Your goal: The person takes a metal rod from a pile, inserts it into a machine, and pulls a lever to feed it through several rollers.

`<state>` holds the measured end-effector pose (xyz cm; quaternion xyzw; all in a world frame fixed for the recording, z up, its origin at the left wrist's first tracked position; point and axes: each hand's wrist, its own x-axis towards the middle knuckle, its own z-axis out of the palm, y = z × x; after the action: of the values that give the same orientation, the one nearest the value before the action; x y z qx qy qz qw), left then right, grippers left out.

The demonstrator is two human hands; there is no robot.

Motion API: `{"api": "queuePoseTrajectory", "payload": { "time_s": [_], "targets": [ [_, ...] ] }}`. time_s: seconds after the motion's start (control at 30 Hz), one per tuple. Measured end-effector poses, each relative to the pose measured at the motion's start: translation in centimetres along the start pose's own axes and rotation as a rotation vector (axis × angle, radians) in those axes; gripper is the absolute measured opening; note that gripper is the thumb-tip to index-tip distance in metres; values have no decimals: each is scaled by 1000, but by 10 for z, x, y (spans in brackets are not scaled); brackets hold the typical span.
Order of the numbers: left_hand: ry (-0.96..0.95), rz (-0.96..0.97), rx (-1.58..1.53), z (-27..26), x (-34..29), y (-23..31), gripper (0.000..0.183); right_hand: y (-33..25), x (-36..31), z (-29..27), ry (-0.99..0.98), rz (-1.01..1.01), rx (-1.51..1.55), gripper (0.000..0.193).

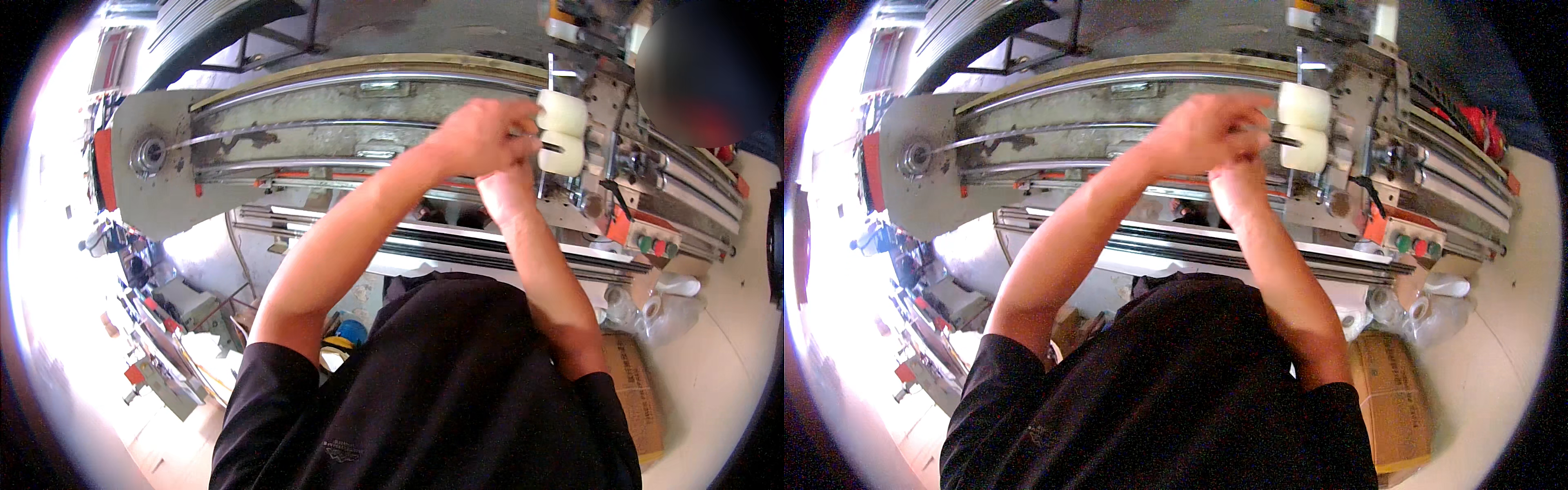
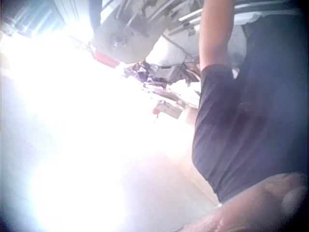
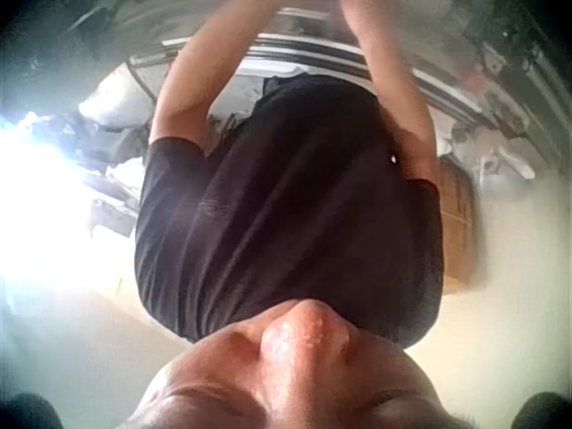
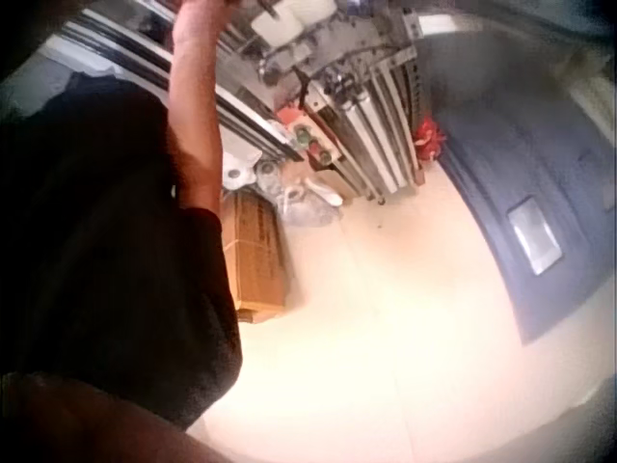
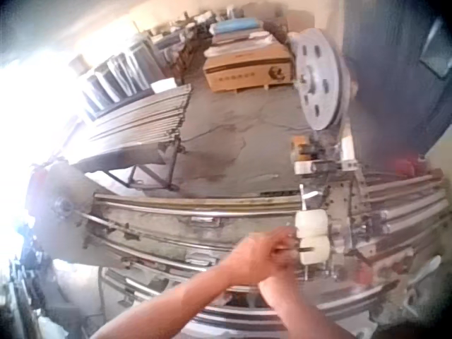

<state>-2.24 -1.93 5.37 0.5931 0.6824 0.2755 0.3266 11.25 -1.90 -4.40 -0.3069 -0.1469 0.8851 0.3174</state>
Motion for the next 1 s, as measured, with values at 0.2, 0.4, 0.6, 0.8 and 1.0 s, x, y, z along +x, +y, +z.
{"api": "queuePoseTrajectory", "payload": {
  "time_s": [0.2,0.4,0.6,0.8,1.0],
  "targets": [
    [1031,-828,1051,-169,-138,-270,99,3,-4,17,181,-36,-278,39],
    [1237,-842,-1081,-249,-239,-367,40,-11,-2,13,333,-99,-323,42],
    [856,-429,-1305,-166,-216,-267,27,-102,-50,-75,347,-398,-307,44],
    [516,-788,-1280,-1,-304,-98,4,-200,-206,-212,742,-385,-455,41],
    [557,-1057,-1458,123,-352,-112,9,-174,-263,-392,837,-149,-468,30]
  ]
}}
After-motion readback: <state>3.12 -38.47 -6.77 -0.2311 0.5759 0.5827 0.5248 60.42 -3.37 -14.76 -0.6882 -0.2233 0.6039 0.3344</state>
